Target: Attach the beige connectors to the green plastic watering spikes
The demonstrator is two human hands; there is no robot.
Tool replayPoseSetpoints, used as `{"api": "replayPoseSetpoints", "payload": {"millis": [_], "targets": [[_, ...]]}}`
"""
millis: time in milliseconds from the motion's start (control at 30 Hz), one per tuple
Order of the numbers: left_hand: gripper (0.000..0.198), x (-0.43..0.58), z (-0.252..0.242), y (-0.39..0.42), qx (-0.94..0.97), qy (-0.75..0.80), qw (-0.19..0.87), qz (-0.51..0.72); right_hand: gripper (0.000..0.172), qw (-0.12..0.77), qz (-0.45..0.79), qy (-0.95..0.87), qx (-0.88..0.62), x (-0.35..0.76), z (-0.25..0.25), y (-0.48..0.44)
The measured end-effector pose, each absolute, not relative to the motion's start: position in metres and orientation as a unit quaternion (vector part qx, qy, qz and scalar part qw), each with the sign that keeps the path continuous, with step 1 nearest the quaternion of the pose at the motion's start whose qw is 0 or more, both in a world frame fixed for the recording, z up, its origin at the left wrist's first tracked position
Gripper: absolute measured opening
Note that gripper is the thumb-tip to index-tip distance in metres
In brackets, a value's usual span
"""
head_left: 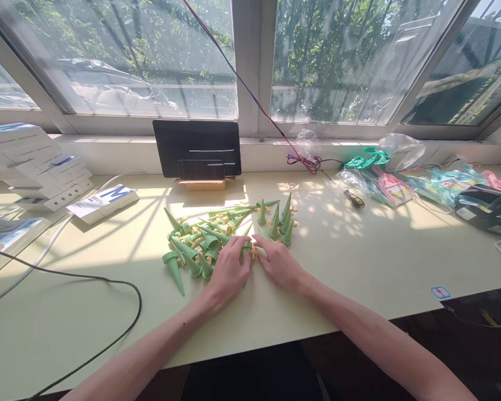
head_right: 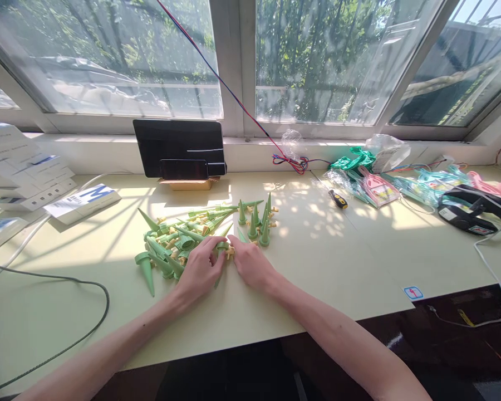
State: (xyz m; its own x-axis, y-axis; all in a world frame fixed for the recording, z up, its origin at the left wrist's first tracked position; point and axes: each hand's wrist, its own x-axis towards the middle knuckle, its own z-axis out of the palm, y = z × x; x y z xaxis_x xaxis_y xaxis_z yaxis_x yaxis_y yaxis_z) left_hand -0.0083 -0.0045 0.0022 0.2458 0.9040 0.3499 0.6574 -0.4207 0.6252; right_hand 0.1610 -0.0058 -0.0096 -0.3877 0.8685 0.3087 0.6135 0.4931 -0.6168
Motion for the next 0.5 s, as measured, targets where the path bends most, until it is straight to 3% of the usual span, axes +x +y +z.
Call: {"api": "replayPoseSetpoints", "payload": {"millis": [500], "targets": [[0.022,-0.0088,0.0018,-0.0052,0.768,0.512,0.181,0.339,0.046,0.34,0.225,-0.788,-0.462,0.16,-0.0093,-0.0055]]}}
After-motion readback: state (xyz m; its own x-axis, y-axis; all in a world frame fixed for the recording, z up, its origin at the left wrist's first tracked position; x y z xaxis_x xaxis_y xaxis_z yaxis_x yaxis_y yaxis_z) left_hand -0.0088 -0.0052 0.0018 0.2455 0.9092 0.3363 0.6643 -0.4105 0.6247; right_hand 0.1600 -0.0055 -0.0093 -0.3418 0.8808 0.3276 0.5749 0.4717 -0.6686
